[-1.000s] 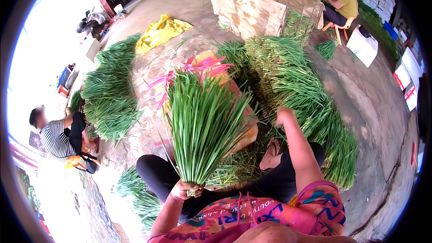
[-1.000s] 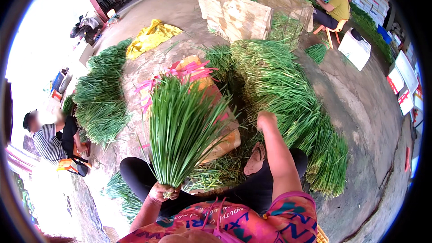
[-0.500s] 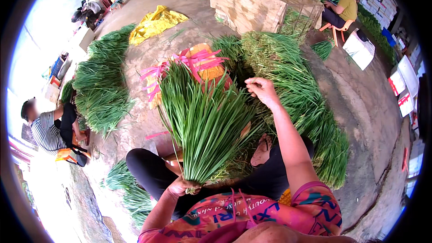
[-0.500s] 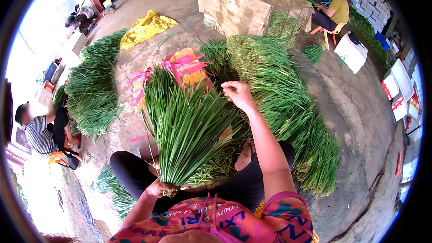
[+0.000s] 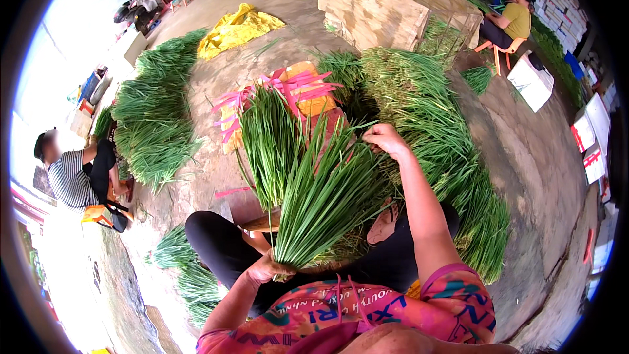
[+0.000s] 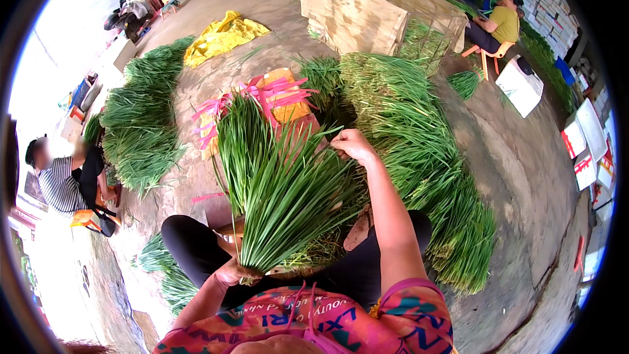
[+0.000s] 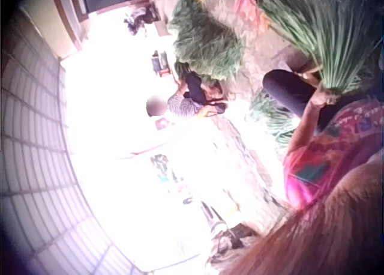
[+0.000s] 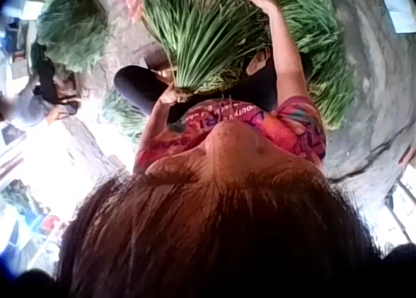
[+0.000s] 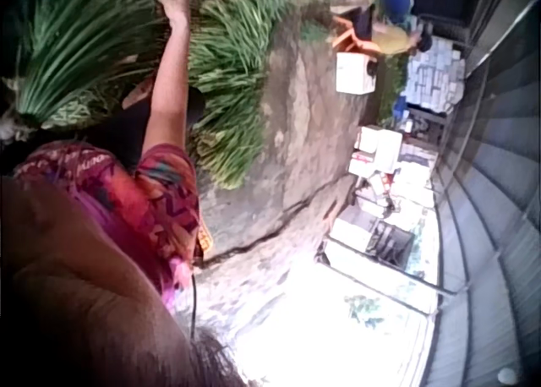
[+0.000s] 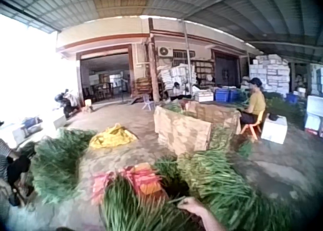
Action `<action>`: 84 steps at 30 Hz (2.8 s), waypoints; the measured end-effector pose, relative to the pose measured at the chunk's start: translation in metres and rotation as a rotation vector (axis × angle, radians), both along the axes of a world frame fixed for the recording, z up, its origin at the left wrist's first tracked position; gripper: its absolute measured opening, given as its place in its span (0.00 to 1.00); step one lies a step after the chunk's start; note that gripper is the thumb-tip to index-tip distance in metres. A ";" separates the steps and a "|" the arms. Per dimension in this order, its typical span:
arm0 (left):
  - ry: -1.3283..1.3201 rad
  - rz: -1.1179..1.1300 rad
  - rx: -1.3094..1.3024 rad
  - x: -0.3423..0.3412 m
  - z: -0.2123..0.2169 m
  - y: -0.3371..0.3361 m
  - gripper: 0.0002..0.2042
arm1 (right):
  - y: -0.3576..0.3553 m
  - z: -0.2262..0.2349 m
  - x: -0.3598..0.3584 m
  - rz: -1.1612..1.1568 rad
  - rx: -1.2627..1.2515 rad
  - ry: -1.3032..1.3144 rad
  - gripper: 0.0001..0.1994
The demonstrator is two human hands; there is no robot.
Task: The person is sorting and bunching green leaves by picking up handfuls of leaves, tapping the root ends against a wooden block, and placing the bunches into a pile.
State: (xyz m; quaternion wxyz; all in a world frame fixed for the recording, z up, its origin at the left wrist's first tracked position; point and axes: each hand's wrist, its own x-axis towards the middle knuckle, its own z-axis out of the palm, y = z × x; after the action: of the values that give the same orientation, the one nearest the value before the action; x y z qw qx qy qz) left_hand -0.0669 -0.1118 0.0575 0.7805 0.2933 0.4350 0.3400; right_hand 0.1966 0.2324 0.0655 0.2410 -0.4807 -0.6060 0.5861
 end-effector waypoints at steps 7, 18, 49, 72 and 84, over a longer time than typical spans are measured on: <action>-0.016 0.056 -0.011 0.017 0.012 0.010 0.07 | 0.003 -0.042 0.008 -0.195 0.653 -0.279 0.06; -0.077 0.090 -0.007 0.012 -0.001 0.009 0.10 | -0.023 0.019 0.057 -0.112 -0.034 -0.052 0.14; 0.015 0.138 0.155 0.036 0.028 0.044 0.12 | -0.042 0.010 0.067 -0.557 0.557 -0.738 0.20; 0.959 -0.008 0.790 0.135 0.080 0.146 0.48 | -0.135 0.033 -0.006 -0.443 0.020 0.773 0.28; 1.164 0.181 0.458 -0.018 -0.002 0.193 0.45 | -0.044 -0.047 -0.165 0.126 0.282 -0.588 0.51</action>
State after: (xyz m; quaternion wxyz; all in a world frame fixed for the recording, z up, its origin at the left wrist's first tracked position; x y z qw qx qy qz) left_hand -0.0844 0.0812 0.0552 0.3017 0.5518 0.7277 0.2739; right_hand 0.0318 0.1885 0.0186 0.0832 -0.5527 -0.7533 0.3466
